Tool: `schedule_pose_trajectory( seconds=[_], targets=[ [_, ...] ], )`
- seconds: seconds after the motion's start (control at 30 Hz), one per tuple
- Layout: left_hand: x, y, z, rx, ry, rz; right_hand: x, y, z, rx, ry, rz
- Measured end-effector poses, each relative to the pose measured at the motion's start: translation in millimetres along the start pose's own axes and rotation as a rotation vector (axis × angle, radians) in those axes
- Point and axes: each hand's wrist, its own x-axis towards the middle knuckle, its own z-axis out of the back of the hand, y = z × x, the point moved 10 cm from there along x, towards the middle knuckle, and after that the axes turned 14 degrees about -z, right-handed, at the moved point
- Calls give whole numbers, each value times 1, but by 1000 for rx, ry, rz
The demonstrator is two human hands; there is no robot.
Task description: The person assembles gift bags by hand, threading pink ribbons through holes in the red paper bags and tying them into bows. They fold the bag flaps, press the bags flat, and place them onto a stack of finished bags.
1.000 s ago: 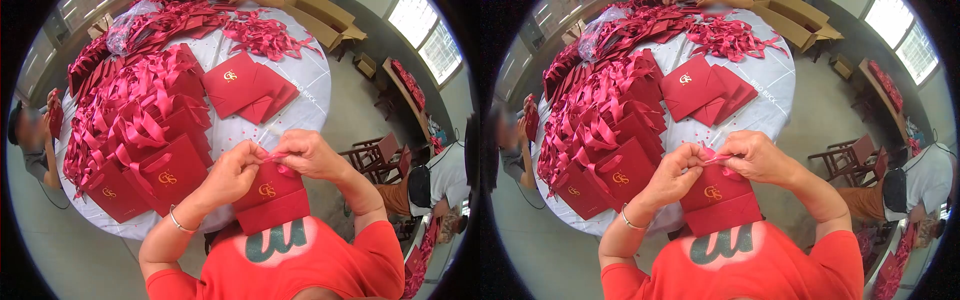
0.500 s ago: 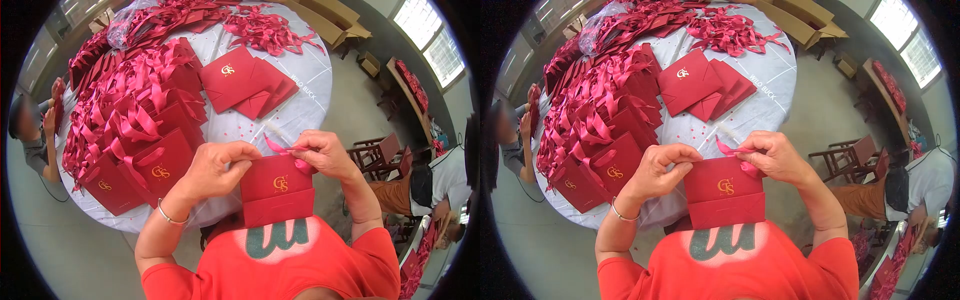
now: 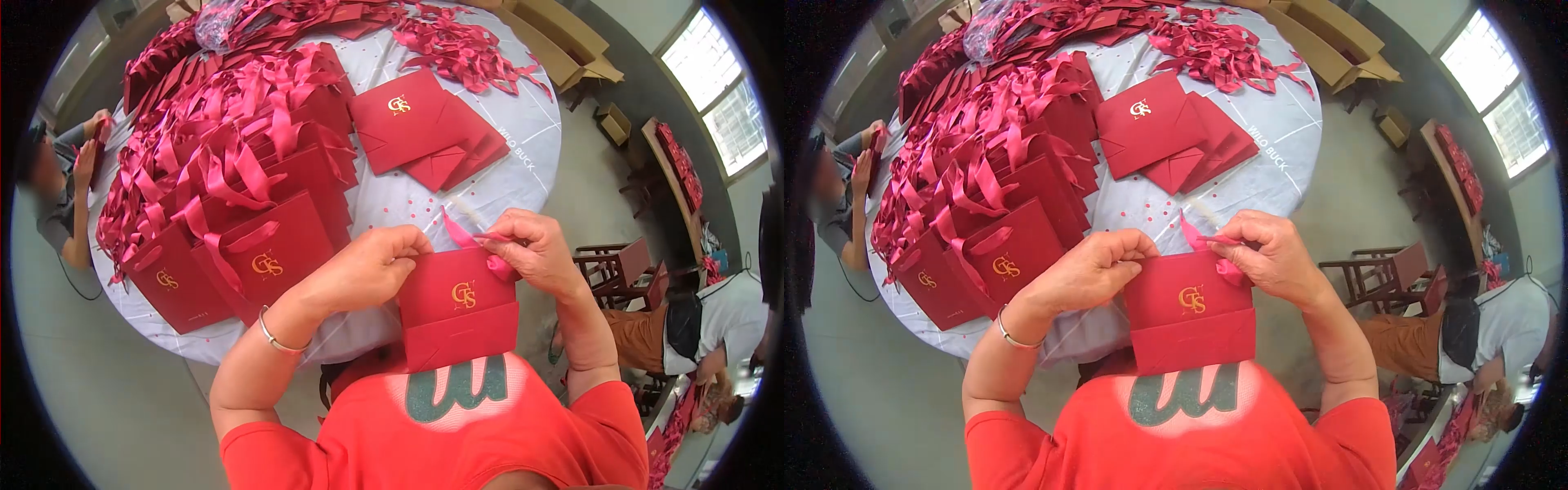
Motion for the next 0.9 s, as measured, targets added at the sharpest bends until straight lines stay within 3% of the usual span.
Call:
schedule_pose_trajectory(
  seconds=[0.07,0.17,0.23,0.3,0.37,0.47,0.9],
  targets=[
    [-1,4,2,-108,-89,70,5,-2,4,-3,-37,-30],
    [3,18,-7,-200,-67,58,10,-20,4,-17,2,-126],
    [3,20,-10,-238,-45,68,2,-12,1,-53,-17,-16],
    [1,22,-13,-275,-21,87,-2,-16,-1,92,18,-133],
    [2,22,-16,-309,2,105,-11,16,7,-174,-140,197],
    [2,24,-16,-304,23,138,-17,34,6,-287,-213,314],
    [0,24,-17,-432,65,154,-34,64,-43,-333,-123,475]
  ],
)
